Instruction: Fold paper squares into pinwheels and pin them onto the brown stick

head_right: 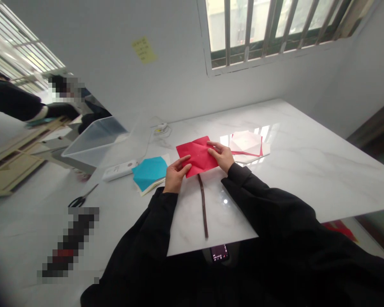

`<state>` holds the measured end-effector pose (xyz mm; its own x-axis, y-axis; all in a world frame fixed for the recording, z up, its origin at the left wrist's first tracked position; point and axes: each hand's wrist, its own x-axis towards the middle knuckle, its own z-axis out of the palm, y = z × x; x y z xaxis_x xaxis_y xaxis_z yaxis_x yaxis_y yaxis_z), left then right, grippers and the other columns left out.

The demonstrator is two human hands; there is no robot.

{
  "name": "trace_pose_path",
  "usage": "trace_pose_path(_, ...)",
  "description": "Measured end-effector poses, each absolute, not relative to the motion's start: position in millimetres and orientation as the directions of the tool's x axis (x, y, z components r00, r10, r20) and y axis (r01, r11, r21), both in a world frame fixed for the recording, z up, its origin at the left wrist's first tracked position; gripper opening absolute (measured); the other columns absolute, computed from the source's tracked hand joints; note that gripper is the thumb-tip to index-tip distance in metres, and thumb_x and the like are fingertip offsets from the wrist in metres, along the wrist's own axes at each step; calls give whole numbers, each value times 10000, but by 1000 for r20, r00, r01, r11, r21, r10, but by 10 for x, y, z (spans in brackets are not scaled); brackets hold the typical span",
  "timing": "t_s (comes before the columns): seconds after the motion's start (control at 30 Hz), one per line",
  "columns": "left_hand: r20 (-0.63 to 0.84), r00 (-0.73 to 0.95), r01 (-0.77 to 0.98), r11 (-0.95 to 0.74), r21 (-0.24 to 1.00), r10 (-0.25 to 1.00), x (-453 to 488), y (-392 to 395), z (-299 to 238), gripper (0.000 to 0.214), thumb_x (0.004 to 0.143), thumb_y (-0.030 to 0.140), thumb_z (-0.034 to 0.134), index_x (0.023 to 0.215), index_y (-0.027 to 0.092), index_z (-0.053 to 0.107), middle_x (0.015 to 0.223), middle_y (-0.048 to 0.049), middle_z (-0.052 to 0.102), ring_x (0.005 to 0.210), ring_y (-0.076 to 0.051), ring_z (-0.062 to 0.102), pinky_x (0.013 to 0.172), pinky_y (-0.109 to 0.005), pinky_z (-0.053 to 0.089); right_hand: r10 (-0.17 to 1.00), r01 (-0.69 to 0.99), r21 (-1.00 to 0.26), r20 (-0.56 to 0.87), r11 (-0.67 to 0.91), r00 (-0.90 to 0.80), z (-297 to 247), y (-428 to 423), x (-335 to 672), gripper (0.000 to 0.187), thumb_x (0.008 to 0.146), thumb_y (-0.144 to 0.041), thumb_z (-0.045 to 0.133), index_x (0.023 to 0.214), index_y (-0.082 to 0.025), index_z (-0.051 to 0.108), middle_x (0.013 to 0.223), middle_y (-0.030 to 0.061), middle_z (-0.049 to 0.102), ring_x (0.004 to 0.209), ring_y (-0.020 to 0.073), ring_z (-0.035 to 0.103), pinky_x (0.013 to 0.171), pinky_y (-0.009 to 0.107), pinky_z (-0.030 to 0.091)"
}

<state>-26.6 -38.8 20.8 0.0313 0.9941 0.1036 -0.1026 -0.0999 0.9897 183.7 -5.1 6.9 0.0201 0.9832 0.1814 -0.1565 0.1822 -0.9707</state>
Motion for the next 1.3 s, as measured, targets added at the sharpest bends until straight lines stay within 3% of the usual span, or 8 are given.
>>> trace_pose_path(0.3,92,-113,-227,-116,967,989,-362,-269,107,658,627,336,917,1228,176,703,1078,-98,775,1000,-219,730,930,-359,579,987,-189,-968,161,163,28,26,-51,1788,612,780,-548,761,1262,-173,719,1092,91,792,989,249,745,908,401,626)
trace_pose_path(0.43,33,-76,-389,-60,919,997,-372,-341,239,895,678,263,886,1483,254,495,1054,-52,782,1011,-223,744,977,-385,568,992,-285,-955,107,84,-65,21,-79,1753,932,752,-552,800,1548,-200,466,952,28,808,846,226,754,809,399,648)
trace_pose_path(0.63,-145,175,-525,217,823,974,-287,-463,349,558,842,288,750,1354,114,612,1272,-165,724,1253,-327,659,1136,-487,484,971,-382,-923,46,-48,-233,-35,-107,1703,1097,714,-490,868,1625,-230,316,823,-19,797,705,192,729,665,316,618)
trace_pose_path(0.77,-147,7,-529,129,839,989,-497,-521,508,448,922,333,657,1321,131,651,1298,-162,713,1298,-322,630,1162,-525,457,974,-400,-910,-17,-110,-227,-8,-141,1707,962,761,-463,844,1583,-247,393,947,34,801,799,194,747,616,265,593)
trace_pose_path(0.9,341,-410,-17,-381,924,846,-1095,-627,1036,471,963,391,604,1405,229,613,1445,-84,632,1411,-264,532,1229,-460,375,974,-431,-893,-35,-131,-225,29,-168,1696,844,791,-425,830,1515,-208,456,1007,100,796,823,186,740,692,285,610)
trace_pose_path(1.0,683,-166,572,-495,655,712,-1519,-644,1262,523,996,370,544,1509,271,522,1622,-44,440,1542,-241,336,1301,-434,207,971,-435,-890,-34,-136,-235,30,-165,1685,742,802,-410,820,1442,-189,519,959,96,792,762,160,714,700,280,600)
trace_pose_path(1.13,473,179,866,-367,341,863,-1706,-562,798,524,1034,428,413,1530,281,496,1666,-55,356,1570,-287,264,1288,-552,177,966,-414,-900,-24,-133,-259,-8,-140,1699,665,812,-412,805,1391,-197,558,943,78,783,734,141,691,692,272,581)
trace_pose_path(1.3,42,164,978,-168,125,986,-1625,-580,85,717,975,630,467,1605,307,351,1697,-56,262,1582,-379,178,1252,-650,150,961,-302,-952,37,-50,-274,-100,-165,1662,578,836,-461,755,1321,-185,605,884,64,768,686,146,660,667,299,563)
